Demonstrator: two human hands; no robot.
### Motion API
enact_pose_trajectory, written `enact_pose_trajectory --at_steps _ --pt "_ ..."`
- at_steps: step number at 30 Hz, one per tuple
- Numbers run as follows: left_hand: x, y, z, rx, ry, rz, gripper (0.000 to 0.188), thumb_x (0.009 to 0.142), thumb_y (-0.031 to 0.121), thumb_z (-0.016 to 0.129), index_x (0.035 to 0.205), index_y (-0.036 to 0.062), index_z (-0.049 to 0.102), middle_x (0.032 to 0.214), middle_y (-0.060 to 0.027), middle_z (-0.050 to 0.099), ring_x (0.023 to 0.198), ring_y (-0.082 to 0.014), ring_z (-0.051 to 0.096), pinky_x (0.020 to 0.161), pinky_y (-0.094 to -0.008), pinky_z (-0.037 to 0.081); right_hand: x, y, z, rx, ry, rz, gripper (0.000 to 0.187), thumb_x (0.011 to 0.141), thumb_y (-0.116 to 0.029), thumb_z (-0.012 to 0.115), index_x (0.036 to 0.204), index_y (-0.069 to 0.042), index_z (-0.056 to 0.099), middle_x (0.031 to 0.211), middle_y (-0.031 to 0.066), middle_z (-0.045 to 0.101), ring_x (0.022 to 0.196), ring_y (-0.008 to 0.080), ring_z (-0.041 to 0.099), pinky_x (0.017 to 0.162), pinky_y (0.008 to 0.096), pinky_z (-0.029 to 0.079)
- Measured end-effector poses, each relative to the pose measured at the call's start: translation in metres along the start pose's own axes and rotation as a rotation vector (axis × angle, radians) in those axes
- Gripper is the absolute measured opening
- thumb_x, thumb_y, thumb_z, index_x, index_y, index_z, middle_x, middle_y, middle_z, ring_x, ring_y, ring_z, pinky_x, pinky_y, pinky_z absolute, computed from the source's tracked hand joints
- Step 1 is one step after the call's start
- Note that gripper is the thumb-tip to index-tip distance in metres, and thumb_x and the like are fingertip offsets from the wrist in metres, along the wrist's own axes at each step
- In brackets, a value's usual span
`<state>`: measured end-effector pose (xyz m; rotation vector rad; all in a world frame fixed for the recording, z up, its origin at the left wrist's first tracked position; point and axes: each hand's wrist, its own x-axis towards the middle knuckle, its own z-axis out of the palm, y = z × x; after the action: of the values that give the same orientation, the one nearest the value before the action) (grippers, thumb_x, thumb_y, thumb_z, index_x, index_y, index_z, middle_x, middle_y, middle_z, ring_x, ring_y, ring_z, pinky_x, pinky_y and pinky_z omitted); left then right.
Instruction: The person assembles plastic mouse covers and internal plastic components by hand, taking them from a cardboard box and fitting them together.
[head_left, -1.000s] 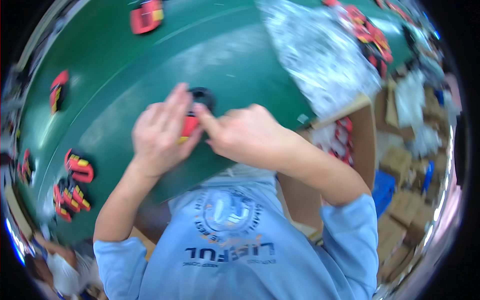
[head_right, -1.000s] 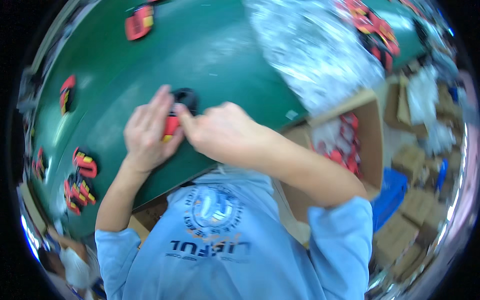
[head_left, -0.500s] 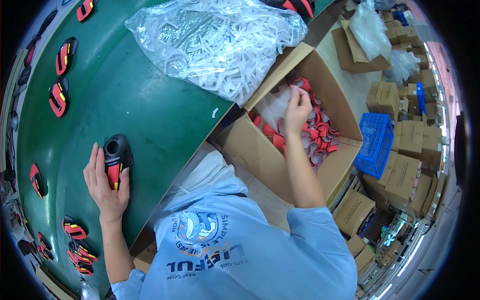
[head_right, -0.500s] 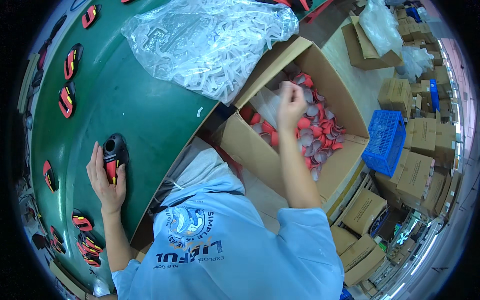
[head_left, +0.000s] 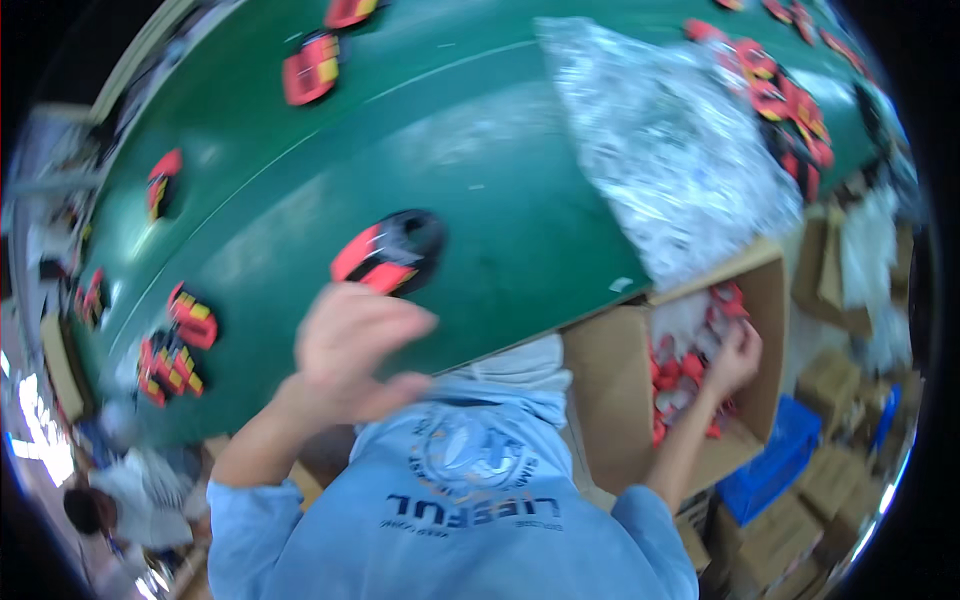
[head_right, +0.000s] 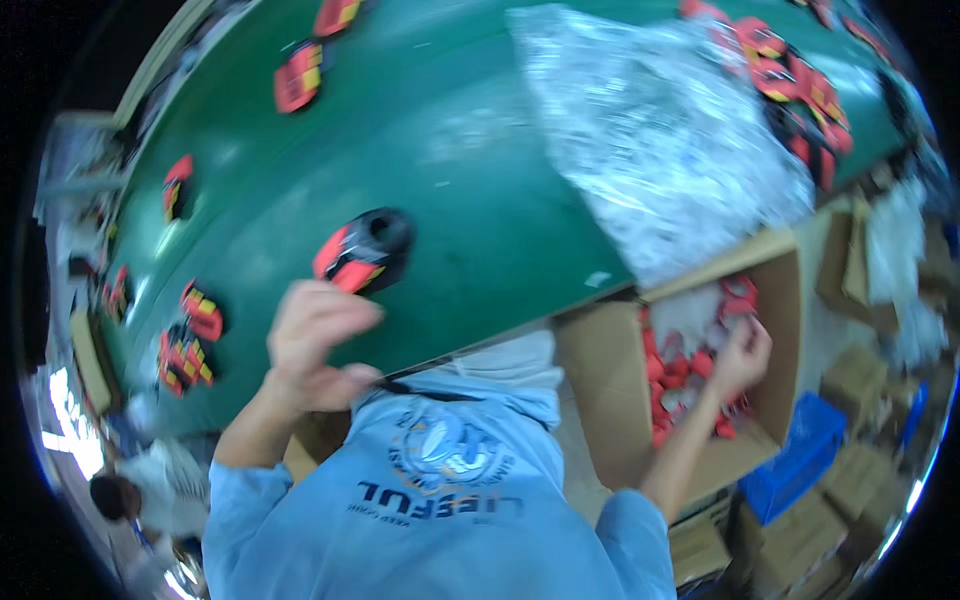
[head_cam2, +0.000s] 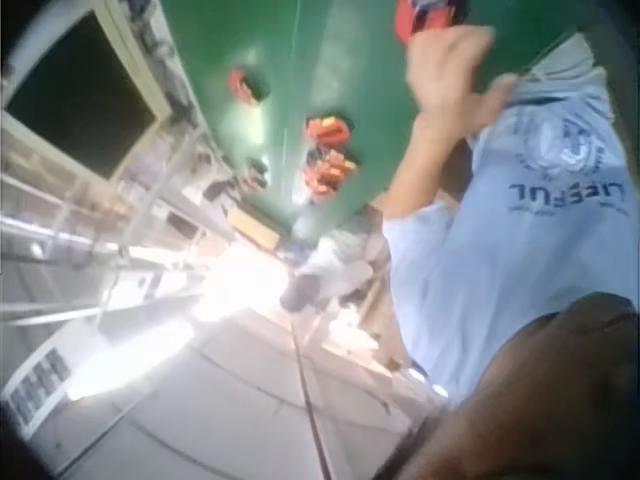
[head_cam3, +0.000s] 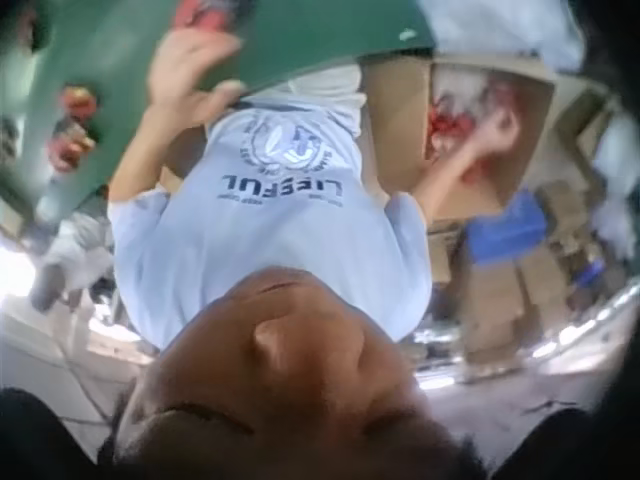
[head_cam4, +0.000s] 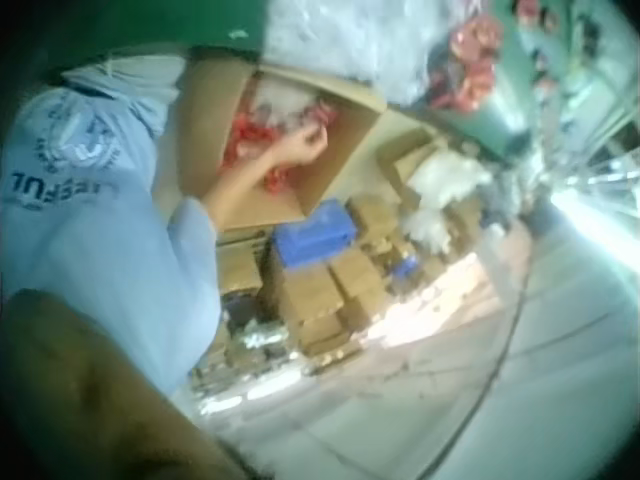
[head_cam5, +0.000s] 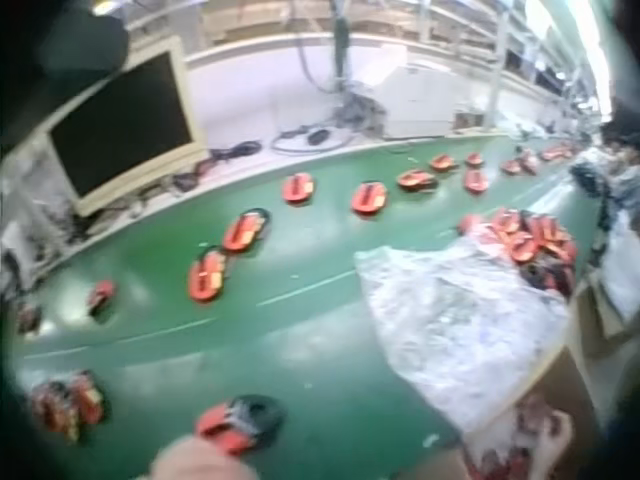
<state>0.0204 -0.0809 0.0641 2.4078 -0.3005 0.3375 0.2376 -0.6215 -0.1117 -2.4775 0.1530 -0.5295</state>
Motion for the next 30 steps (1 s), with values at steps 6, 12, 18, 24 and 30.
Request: enact_pose_trajectory --at_steps 6,12,18,24,30 --pt "0.033 0.042 0.054 -1.198 -0.304 -0.586 0.031 0.109 0.032 0.066 0.121 0.0044 0.070 0.105 -0.0087 0.075 0.089 -0.0198 0.069 0.079 -0.0339 0.055 -0.053 -0.225 -0.020 0.849 -0.364 -0.659 0.029 0.084 0.000 0.083 0.111 -0.007 0.073 0.106 0.0170 0.079 0.087 0.0246 0.075 0.076 0.0374 0.061" --pt "-0.001 0.029 0.055 -1.362 -0.023 -0.552 0.029 0.115 0.033 0.058 0.119 0.0044 0.063 0.105 -0.0007 0.070 0.092 -0.0057 0.064 0.080 -0.0274 0.053 -0.060 -0.330 0.038 1.124 -0.700 -0.895 0.031 0.071 0.003 0.083 0.101 -0.004 0.077 0.101 0.0173 0.082 0.073 0.0257 0.074 0.062 0.0354 0.057" --pt "-0.005 0.016 0.033 -1.501 0.137 -0.592 0.023 0.112 0.021 0.063 0.125 0.0019 0.067 0.106 -0.0014 0.068 0.093 -0.0077 0.061 0.079 -0.0272 0.050 -0.068 -0.366 0.060 1.192 -1.107 -0.741 0.031 0.070 0.006 0.078 0.101 -0.001 0.082 0.105 0.0161 0.082 0.079 0.0259 0.074 0.070 0.0358 0.057" --pt "-0.004 0.012 0.029 -0.828 0.228 -0.457 0.020 0.109 0.016 0.065 0.108 -0.0029 0.073 0.096 -0.0064 0.067 0.082 -0.0119 0.060 0.066 -0.0305 0.048 -0.059 -0.388 0.037 0.612 -0.951 -1.103 0.068 0.063 -0.032 0.097 0.122 -0.002 0.078 0.123 0.0129 0.078 0.099 0.0307 0.071 0.084 0.0425 0.060" --pt "0.002 0.011 0.022 -0.825 0.167 -0.459 0.023 0.111 0.014 0.061 0.112 -0.0059 0.073 0.105 -0.0129 0.072 0.087 -0.0202 0.070 0.073 -0.0338 0.055 -0.063 -0.395 0.049 0.540 -0.784 -1.226 0.061 0.065 -0.026 0.095 0.119 -0.004 0.078 0.121 0.0102 0.078 0.095 0.0280 0.072 0.081 0.0385 0.061"
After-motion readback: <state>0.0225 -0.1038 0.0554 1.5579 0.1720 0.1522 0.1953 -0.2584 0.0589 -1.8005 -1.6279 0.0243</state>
